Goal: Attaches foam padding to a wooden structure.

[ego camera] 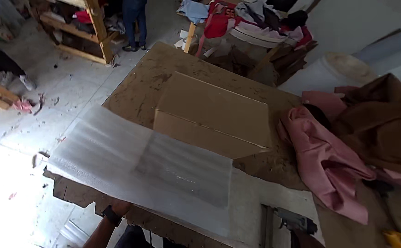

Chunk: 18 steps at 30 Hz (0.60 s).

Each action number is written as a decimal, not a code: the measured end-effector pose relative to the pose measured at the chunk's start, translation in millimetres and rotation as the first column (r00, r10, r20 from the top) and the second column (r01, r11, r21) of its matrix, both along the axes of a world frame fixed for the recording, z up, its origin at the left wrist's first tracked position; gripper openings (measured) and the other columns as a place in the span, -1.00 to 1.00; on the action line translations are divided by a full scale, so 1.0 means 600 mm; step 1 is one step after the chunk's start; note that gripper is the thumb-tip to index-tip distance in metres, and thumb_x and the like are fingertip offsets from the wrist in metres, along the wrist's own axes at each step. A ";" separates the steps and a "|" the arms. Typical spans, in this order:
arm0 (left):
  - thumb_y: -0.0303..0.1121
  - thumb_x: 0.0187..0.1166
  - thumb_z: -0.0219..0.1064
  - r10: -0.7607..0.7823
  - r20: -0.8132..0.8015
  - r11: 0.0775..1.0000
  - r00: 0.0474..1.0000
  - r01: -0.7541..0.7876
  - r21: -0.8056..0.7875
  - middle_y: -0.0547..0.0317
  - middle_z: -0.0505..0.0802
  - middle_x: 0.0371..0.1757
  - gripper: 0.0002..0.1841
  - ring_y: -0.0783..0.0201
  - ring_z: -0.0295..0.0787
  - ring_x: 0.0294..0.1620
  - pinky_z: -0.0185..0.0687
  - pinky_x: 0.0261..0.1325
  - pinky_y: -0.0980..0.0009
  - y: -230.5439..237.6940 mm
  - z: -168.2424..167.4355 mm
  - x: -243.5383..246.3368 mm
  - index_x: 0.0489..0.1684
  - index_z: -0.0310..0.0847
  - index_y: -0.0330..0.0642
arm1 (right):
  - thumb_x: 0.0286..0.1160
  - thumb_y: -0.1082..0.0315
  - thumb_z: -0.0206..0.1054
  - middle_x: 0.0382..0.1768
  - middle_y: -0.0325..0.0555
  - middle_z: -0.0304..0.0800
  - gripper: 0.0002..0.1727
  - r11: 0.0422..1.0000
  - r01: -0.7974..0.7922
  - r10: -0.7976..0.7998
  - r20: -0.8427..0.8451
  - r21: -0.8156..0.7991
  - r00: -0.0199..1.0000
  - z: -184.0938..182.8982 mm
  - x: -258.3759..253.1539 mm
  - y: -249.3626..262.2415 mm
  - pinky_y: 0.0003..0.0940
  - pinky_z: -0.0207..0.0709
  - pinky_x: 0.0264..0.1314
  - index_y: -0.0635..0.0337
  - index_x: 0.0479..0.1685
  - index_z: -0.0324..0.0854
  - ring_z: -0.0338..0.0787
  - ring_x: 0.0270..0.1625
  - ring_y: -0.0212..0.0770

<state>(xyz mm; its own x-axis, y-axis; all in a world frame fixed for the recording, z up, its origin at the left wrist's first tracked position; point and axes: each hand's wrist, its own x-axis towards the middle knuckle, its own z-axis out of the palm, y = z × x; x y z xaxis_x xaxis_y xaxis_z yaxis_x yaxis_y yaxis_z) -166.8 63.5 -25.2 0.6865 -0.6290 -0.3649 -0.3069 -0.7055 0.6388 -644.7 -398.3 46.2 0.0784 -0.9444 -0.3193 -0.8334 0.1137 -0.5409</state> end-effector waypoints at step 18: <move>0.18 0.57 0.39 0.328 0.379 0.848 0.865 -0.092 -0.523 0.44 0.94 -0.16 -0.61 0.42 0.91 -0.11 0.93 0.04 0.21 -0.259 0.415 -0.048 0.00 0.85 0.12 | 0.48 -0.50 0.13 0.55 -0.05 0.57 -0.05 0.884 -0.320 0.455 0.478 -0.340 0.751 0.297 0.306 0.063 0.24 0.53 0.50 -0.21 0.85 0.23 0.59 0.55 -0.02</move>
<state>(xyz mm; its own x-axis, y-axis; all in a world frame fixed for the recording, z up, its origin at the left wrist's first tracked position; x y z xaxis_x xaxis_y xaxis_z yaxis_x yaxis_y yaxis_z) -195.7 -92.0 223.8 0.8316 -0.4604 0.3105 -0.5154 -0.4318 0.7402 -461.2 -360.7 224.7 0.5452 -0.8323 0.1000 -0.3496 -0.3341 -0.8753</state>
